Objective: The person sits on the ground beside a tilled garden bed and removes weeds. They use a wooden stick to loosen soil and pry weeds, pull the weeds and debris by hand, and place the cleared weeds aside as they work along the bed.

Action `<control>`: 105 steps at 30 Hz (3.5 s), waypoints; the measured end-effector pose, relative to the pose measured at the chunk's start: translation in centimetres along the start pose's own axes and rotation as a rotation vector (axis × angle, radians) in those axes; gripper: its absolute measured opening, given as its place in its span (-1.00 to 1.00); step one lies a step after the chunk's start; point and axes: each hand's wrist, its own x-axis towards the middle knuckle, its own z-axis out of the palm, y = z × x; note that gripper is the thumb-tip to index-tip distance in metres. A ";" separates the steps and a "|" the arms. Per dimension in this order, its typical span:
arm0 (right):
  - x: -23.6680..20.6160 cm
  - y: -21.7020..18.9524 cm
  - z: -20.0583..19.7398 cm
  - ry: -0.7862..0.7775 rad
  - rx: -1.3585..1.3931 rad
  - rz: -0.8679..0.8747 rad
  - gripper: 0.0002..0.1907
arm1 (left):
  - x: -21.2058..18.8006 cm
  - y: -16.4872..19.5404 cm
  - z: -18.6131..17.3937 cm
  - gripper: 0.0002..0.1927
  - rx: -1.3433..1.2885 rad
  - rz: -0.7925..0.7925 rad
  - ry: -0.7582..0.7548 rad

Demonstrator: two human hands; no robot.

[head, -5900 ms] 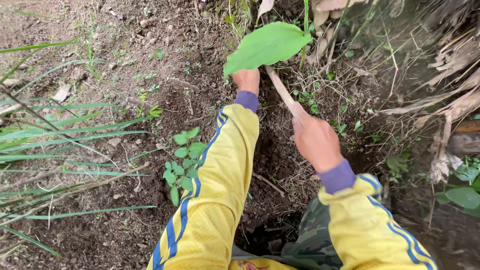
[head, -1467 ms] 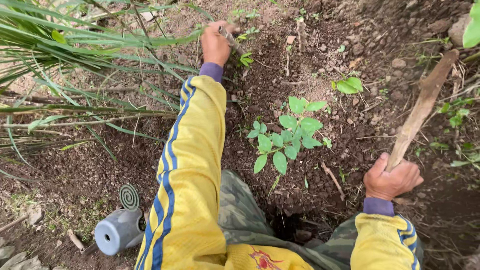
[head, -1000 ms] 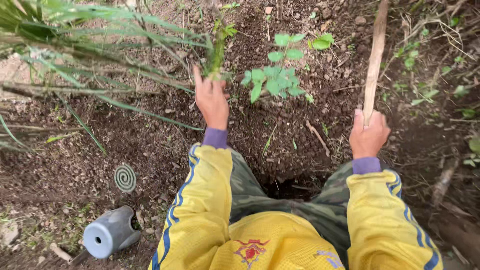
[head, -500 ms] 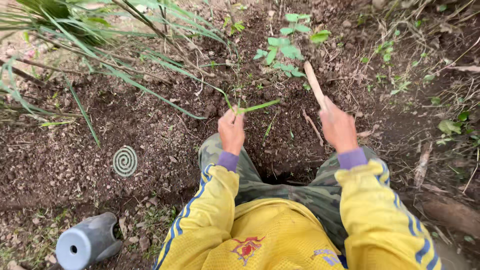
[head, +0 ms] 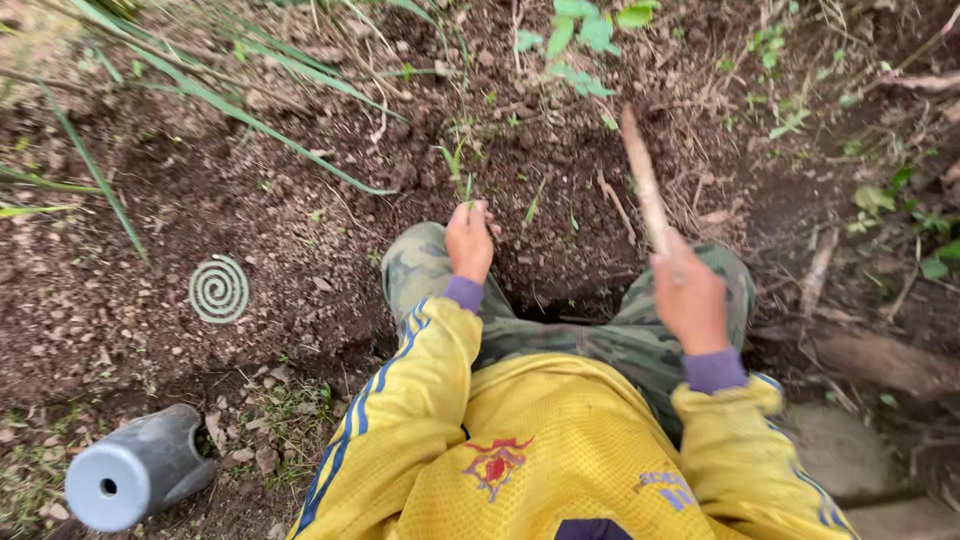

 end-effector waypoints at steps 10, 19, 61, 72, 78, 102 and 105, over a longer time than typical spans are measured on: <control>-2.8 2.5 0.7 0.001 0.035 0.266 -0.51 | -0.3 0.8 5.3 -0.51 0.546 0.507 -0.177; -7.7 3.4 0.9 0.155 0.018 0.204 -0.51 | 3.8 0.7 9.5 -0.82 0.456 0.782 -0.114; -2.2 10.4 -24.0 0.133 -0.771 0.142 -0.54 | -1.2 -5.6 6.9 -0.73 0.667 0.440 -0.264; -1.0 9.1 -16.3 -0.691 -0.855 0.318 -0.58 | -1.3 -7.2 6.4 -0.63 0.609 0.432 -0.298; 0.2 6.9 -23.7 -0.224 -0.957 0.261 -0.57 | -1.0 -5.9 5.5 -0.55 0.578 0.356 -0.179; -10.7 2.4 -9.5 -0.087 -0.279 0.185 -0.56 | -1.7 -2.9 12.2 -0.73 0.474 0.683 -0.438; -12.4 1.1 -6.0 -0.142 -0.204 0.423 -0.56 | -0.6 -2.1 16.6 -0.67 0.583 0.907 -0.514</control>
